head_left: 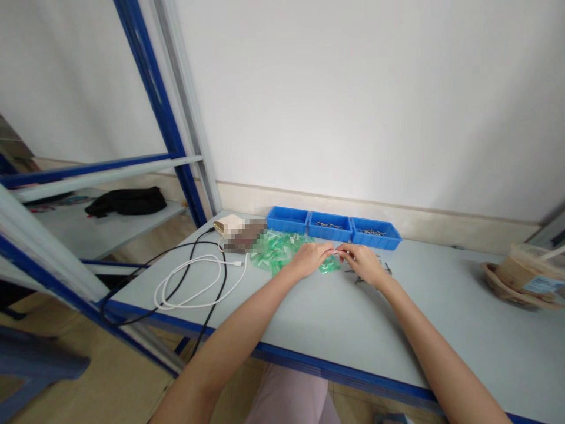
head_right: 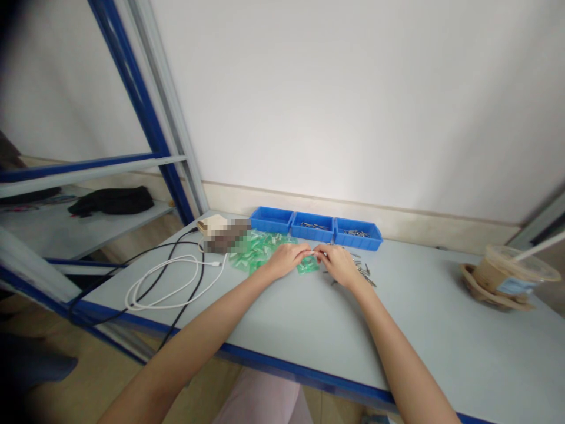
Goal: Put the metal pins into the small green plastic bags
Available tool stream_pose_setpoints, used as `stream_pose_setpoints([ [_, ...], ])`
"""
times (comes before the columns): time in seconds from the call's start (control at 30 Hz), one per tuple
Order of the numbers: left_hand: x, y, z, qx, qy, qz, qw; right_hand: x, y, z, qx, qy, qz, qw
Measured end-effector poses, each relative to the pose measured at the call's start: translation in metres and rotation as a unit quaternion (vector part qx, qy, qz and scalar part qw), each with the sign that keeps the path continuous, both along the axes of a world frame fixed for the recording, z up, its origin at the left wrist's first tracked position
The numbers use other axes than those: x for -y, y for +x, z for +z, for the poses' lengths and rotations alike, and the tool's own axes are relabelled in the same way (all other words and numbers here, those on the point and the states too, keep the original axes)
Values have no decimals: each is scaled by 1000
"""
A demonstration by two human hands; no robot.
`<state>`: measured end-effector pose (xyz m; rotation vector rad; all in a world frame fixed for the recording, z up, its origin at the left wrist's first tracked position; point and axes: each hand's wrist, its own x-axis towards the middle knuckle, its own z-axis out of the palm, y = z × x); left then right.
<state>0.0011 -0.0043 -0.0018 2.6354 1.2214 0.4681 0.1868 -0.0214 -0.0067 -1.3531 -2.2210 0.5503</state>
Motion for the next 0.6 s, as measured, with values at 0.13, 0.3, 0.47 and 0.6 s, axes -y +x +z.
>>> stream_pose_setpoints([
  [0.13,-1,0,0,-16,-6,18,1000,1,-1,0,-11,-8,-3,1000],
  [0.3,0,-1,-2,-13,0,11,1000,-1,0,-1,6,-10,-8,1000],
  [0.47,-1,-1,-4,-23,-7,22,999,0,0,0,5,-13,-2,1000],
  [0.6,-2,-1,-4,-33,-6,24,999,0,0,1,7,-8,-12,1000],
])
